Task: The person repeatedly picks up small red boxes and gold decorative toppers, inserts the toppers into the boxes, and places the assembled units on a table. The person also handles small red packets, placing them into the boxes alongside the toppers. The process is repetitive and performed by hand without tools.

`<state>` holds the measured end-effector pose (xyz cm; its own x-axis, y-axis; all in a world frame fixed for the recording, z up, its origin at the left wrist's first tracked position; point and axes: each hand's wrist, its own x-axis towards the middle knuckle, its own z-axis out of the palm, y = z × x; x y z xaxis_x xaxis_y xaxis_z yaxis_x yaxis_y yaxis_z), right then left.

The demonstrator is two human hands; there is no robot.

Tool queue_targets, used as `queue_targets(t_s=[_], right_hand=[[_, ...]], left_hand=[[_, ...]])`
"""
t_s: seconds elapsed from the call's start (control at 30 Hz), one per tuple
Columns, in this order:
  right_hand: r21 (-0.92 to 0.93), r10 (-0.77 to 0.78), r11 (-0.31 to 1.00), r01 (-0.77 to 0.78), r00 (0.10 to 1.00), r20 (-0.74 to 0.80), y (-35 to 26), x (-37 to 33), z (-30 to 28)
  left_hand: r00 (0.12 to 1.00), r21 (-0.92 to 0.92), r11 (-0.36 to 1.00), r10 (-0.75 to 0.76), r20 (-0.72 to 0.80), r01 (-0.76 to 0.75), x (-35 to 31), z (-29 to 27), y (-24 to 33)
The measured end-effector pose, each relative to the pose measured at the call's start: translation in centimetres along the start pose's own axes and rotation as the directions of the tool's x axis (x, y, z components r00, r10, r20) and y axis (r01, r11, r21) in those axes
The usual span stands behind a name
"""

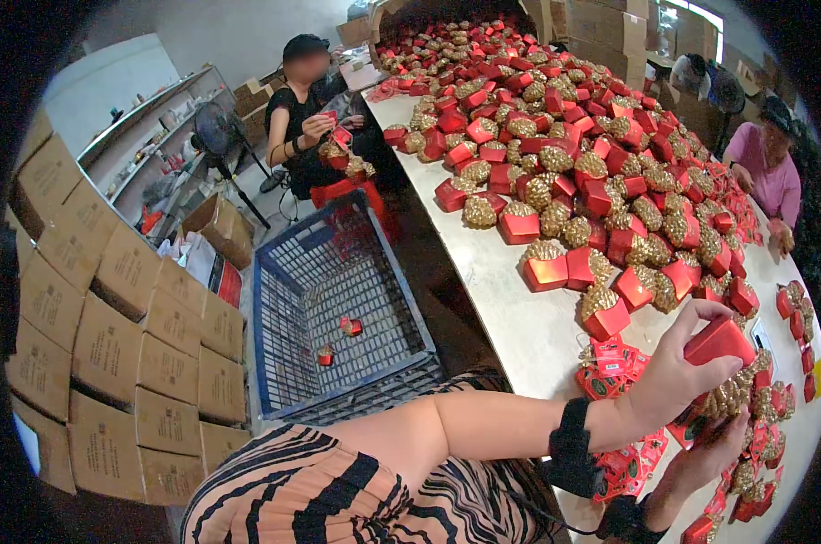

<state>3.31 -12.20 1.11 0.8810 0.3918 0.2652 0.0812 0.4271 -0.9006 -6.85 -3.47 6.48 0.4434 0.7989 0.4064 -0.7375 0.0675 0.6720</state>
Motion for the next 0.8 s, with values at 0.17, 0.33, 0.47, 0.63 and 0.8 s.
queue_targets(t_s=[0.17,0.33,0.47,0.63,0.8], right_hand=[[-0.078,-0.034,0.996,0.033,0.999,-0.001,-0.2,-1.0,1.0],[-0.053,-0.092,0.994,0.091,0.996,-0.006,1.7,-0.7,0.1],[0.051,0.013,0.999,-0.018,0.995,0.095,0.7,-0.1,-0.1],[0.070,0.057,0.995,-0.068,0.987,0.148,-0.3,-0.4,0.1],[0.080,0.060,0.994,-0.076,0.980,0.187,-1.1,-1.0,0.9]], left_hand=[[0.999,-0.022,1.000,0.018,-0.046,-0.019,-1.1,0.5,-0.1],[0.994,0.027,0.997,0.071,-0.089,-0.069,-1.5,0.3,-0.7],[1.000,-0.021,1.000,0.015,-0.021,-0.015,-1.4,0.3,-0.4],[0.999,-0.002,0.999,0.049,0.013,-0.049,-1.4,0.5,0.5],[0.998,0.036,0.997,0.064,0.028,-0.065,-1.4,0.3,0.4]])
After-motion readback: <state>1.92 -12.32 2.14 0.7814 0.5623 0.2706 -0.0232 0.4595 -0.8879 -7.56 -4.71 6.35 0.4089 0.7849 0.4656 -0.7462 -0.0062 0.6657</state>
